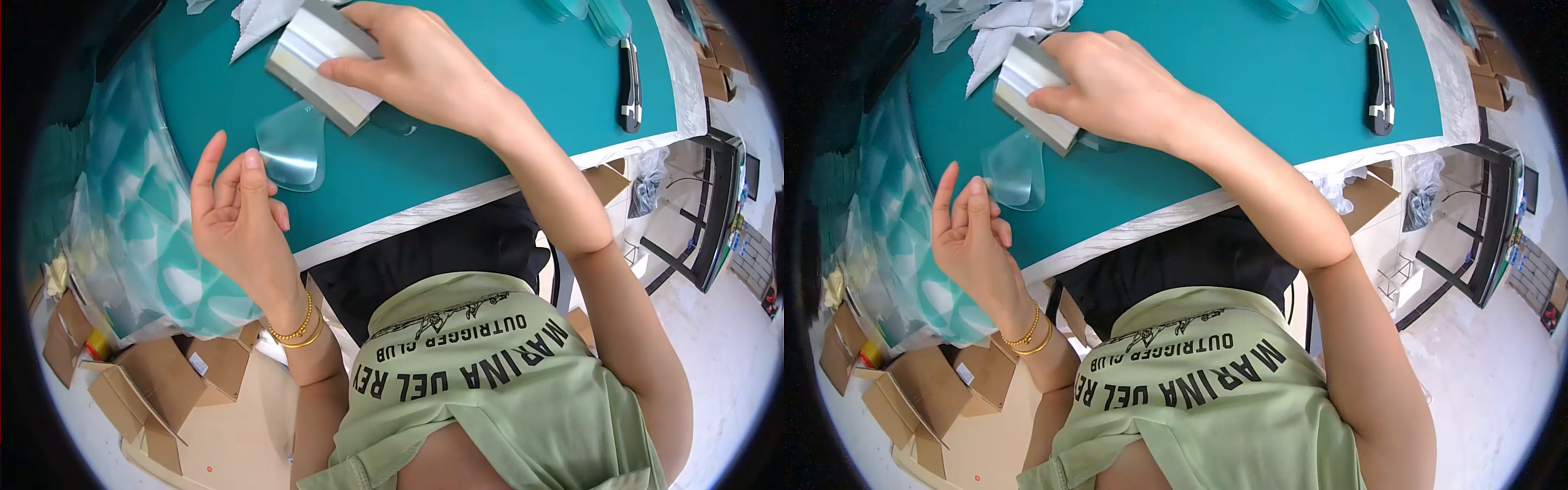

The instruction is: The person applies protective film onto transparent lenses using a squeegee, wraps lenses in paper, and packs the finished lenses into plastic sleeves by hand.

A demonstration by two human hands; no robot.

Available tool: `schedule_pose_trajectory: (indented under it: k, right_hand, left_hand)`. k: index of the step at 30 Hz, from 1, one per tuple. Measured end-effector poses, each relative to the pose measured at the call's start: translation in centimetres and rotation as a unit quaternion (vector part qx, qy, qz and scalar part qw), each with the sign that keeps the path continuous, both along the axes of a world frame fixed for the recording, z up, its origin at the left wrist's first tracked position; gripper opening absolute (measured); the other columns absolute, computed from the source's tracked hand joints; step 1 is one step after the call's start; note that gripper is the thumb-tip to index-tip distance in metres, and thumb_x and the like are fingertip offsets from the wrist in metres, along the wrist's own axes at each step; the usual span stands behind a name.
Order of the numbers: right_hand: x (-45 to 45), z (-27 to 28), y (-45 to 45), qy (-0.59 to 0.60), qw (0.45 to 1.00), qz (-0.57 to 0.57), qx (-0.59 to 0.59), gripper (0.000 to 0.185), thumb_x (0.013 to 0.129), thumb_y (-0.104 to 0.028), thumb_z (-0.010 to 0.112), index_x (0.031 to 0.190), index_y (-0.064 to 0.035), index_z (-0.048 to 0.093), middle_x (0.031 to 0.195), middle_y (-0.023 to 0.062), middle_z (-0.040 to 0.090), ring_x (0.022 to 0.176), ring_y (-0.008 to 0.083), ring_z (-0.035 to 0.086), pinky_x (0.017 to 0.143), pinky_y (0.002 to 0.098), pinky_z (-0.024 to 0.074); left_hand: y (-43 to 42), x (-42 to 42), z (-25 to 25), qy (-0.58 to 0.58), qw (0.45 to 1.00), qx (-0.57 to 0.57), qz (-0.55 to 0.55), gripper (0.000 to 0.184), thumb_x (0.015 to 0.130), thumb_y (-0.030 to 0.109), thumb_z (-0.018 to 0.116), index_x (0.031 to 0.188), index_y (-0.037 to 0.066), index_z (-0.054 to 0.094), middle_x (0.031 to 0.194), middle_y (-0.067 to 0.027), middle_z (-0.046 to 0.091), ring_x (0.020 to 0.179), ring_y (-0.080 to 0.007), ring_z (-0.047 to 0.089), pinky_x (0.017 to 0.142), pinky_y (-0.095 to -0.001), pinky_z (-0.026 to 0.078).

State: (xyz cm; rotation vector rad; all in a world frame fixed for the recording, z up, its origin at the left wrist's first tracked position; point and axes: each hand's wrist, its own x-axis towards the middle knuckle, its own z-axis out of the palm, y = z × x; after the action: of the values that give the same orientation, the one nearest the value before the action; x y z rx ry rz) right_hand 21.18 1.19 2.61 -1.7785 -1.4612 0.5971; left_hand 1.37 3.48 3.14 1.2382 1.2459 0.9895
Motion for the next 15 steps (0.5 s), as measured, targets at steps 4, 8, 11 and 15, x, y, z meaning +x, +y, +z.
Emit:
schedule_pose_trajectory:
  k: [4, 8, 11, 15]
  right_hand:
    - [1.8, 0.0, 0.1, 0.013, 0.999, -0.010, 0.029, 0.042, 0.080, -0.029, 0.068, 0.101, 0.0069, 0.062, 0.082, 0.0254, 0.064, 0.079, 0.0371, 0.064, 0.069, 0.0423, 0.0495]
    - [1.9, 2.7, 0.6, 0.086, 0.992, 0.014, -0.095, 0.033, 0.085, -0.019, 0.063, 0.099, 0.0100, 0.057, 0.078, 0.0246, 0.063, 0.068, 0.0316, 0.063, 0.064, 0.0383, 0.0479]
    - [0.7, 0.0, 1.0, -0.019, 1.000, 0.012, -0.015, 0.041, 0.080, -0.028, 0.068, 0.099, 0.0071, 0.062, 0.081, 0.0254, 0.064, 0.078, 0.0376, 0.064, 0.069, 0.0429, 0.0496]
    - [-1.4, -0.4, 1.6, -0.034, 0.997, 0.066, -0.004, 0.032, 0.080, -0.024, 0.066, 0.090, 0.0059, 0.062, 0.079, 0.0250, 0.064, 0.077, 0.0402, 0.063, 0.070, 0.0445, 0.0500]
  left_hand:
    - [-0.4, -0.8, -0.7, 0.028, 0.999, -0.027, 0.005, 0.036, 0.088, 0.006, 0.064, 0.121, -0.004, 0.053, 0.087, -0.0069, 0.066, 0.061, -0.0038, 0.051, 0.040, -0.0165, 0.034]
    - [-0.6, -0.7, -0.7, 0.035, 0.999, -0.032, 0.013, 0.036, 0.088, 0.006, 0.063, 0.121, -0.004, 0.053, 0.087, -0.0066, 0.066, 0.062, -0.0040, 0.052, 0.040, -0.0168, 0.034]
    - [-0.6, -0.9, -0.6, 0.035, 0.999, -0.038, 0.012, 0.036, 0.088, 0.005, 0.063, 0.122, -0.004, 0.053, 0.087, -0.0067, 0.066, 0.062, -0.0040, 0.052, 0.041, -0.0167, 0.034]
    - [-0.7, -0.8, -0.6, 0.033, 0.999, -0.039, 0.013, 0.036, 0.089, 0.005, 0.062, 0.122, -0.004, 0.053, 0.088, -0.0070, 0.067, 0.062, -0.0043, 0.053, 0.041, -0.0165, 0.034]
